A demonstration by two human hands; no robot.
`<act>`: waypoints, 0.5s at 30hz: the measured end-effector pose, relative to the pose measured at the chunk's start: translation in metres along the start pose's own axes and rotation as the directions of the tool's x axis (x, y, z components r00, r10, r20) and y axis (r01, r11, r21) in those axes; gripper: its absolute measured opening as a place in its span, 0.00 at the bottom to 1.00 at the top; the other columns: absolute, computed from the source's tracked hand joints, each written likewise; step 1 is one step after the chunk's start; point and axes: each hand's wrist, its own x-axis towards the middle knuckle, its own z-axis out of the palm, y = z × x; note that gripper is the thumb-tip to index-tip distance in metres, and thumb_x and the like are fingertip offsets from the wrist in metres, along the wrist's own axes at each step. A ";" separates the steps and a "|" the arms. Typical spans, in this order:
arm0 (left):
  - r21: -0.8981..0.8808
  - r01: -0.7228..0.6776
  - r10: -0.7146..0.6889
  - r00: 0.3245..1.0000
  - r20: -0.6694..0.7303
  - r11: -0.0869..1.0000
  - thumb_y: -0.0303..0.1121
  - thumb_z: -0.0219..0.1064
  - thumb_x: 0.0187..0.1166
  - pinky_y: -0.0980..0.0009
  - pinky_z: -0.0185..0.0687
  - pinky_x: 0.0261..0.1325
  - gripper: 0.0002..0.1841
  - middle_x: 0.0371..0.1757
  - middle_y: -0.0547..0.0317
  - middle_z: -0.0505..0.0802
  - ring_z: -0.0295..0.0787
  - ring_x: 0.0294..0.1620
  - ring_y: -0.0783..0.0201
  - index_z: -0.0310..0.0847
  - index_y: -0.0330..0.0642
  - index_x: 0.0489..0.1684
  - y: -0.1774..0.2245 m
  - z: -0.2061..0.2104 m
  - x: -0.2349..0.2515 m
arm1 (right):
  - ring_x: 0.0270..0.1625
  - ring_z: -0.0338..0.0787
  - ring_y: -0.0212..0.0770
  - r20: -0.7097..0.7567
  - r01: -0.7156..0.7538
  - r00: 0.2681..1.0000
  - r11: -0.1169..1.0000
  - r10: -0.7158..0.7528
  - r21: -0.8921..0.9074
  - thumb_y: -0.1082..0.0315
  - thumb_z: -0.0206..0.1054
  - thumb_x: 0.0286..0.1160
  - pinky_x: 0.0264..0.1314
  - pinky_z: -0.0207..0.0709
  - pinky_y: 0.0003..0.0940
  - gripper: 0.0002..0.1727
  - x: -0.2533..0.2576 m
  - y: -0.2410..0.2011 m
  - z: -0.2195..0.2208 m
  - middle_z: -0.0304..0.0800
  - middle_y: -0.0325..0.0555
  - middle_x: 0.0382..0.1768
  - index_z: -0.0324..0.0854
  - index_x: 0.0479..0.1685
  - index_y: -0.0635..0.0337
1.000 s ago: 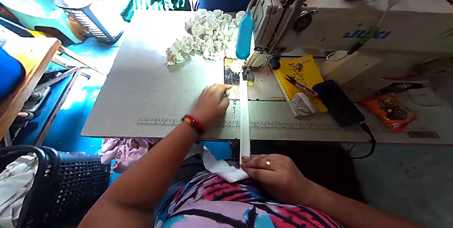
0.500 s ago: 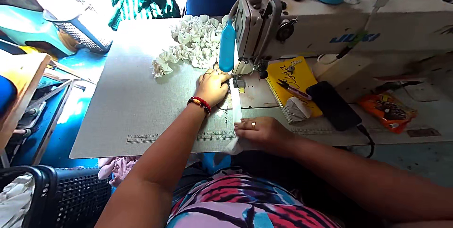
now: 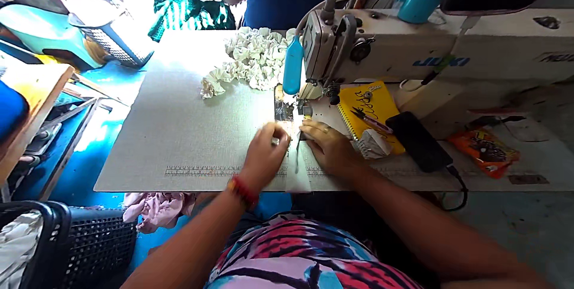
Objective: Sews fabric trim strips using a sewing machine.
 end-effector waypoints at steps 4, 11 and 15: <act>-0.344 0.323 -0.184 0.907 0.379 0.882 0.38 0.70 0.79 0.74 0.85 0.42 0.11 0.33 0.65 0.90 0.88 0.34 0.75 0.84 0.38 0.42 -0.028 -0.003 -0.115 | 0.70 0.89 0.49 -0.004 -0.134 0.991 0.982 0.136 0.131 0.64 0.63 0.82 0.73 0.81 0.44 0.16 -0.055 -0.018 -0.016 0.93 0.51 0.62 0.91 0.58 0.58; -0.219 0.350 -0.242 0.882 0.405 0.911 0.36 0.74 0.77 0.62 0.77 0.76 0.20 0.62 0.45 0.92 0.87 0.68 0.62 0.85 0.32 0.63 -0.066 0.054 -0.089 | 0.68 0.90 0.44 -0.027 -0.217 0.973 0.950 0.228 0.224 0.65 0.63 0.79 0.73 0.81 0.41 0.14 -0.073 -0.027 -0.019 0.94 0.50 0.57 0.93 0.53 0.59; -0.383 0.299 -0.141 0.910 0.389 0.874 0.34 0.72 0.75 0.69 0.86 0.60 0.11 0.48 0.61 0.94 0.90 0.51 0.74 0.89 0.36 0.47 -0.061 0.009 -0.126 | 0.68 0.89 0.43 0.003 -0.228 0.972 0.937 0.236 0.265 0.66 0.64 0.79 0.73 0.80 0.39 0.14 -0.071 -0.025 -0.024 0.94 0.51 0.58 0.93 0.54 0.59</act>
